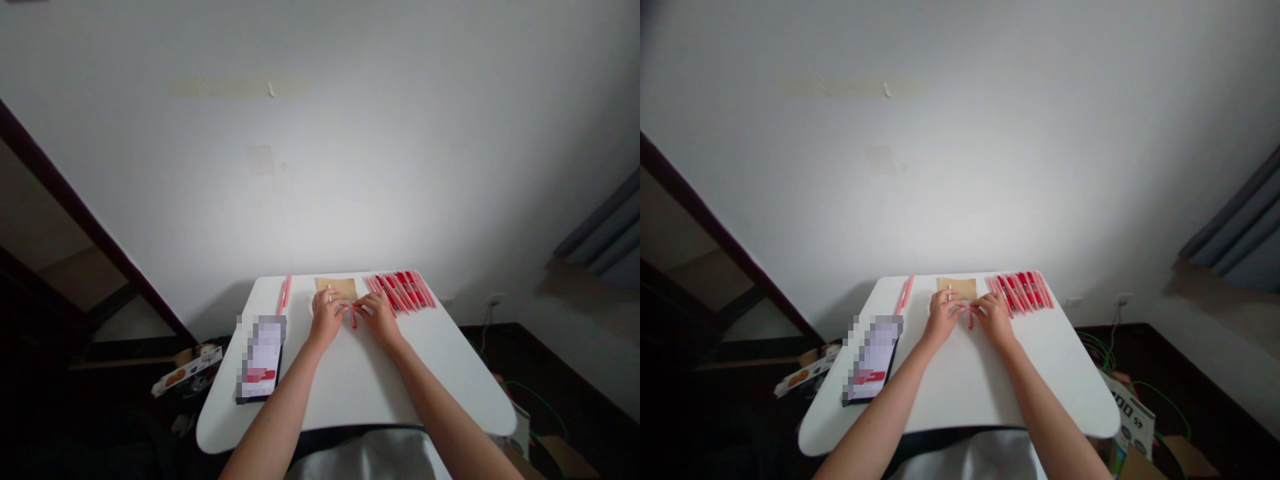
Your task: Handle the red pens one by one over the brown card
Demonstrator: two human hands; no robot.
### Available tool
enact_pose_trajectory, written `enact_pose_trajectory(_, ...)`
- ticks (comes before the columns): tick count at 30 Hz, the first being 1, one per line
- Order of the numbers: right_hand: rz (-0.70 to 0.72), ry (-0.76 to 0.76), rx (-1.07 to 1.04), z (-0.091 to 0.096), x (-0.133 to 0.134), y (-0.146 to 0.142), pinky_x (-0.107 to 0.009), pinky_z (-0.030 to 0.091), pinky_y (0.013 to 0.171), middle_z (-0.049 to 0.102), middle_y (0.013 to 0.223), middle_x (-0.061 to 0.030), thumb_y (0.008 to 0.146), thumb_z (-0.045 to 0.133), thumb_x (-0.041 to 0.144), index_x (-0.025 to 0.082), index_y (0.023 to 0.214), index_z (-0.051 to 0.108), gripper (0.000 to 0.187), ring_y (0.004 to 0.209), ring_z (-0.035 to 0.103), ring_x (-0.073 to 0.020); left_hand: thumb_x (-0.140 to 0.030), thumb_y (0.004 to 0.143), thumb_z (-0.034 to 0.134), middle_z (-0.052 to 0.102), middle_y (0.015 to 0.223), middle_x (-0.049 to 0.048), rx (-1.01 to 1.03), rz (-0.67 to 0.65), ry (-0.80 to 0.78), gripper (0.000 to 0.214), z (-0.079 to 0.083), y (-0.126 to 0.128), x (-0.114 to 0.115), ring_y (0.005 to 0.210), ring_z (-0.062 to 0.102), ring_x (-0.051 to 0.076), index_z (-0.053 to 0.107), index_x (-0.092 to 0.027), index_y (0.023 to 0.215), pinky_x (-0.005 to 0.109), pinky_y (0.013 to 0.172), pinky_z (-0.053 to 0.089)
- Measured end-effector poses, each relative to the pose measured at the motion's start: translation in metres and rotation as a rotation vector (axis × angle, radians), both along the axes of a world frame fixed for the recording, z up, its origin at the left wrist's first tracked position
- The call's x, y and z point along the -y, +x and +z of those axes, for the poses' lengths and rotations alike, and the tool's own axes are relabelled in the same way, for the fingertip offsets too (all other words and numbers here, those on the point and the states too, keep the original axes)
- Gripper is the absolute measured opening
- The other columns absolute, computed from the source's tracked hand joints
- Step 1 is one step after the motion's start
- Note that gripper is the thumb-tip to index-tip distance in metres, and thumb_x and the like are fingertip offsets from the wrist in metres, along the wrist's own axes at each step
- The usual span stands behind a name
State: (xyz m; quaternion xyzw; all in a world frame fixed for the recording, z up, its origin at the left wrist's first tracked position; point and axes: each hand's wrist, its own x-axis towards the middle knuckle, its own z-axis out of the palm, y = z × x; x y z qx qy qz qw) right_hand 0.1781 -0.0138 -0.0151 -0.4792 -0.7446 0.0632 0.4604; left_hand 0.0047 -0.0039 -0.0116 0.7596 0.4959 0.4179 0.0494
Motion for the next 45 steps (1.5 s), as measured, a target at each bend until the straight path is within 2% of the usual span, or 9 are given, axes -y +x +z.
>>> enact_pose_trajectory(38, -0.035, -0.032, 0.049, 0.0013, 0.0008, -0.0004, -0.035, 0.04, 0.082, 0.068, 0.083, -0.0069, 0.091, 0.054, 0.029, 0.02, 0.084, 0.072, 0.022, 0.088, 0.05, -0.0222, -0.027, 0.08, 0.067, 0.059, 0.11, 0.0052, 0.017, -0.035, 0.054, 0.006, 0.0011, 0.0012, 0.0018, 0.11, 0.05, 0.022, 0.071, -0.025, 0.084, 0.044, 0.1, 0.041)
enact_pose_trajectory(45, -0.019, -0.028, 0.024, -0.0004, 0.0007, 0.0001, -0.037, 0.042, 0.085, 0.069, 0.09, -0.0079, 0.093, 0.051, 0.03, 0.022, 0.102, 0.073, 0.025, 0.092, 0.05, -0.0234, -0.028, 0.081, 0.065, 0.059, 0.108, 0.0053, 0.02, -0.012, 0.079, 0.007, 0.0014, -0.0003, 0.0006, 0.11, 0.05, 0.022, 0.07, -0.025, 0.084, 0.043, 0.099, 0.042)
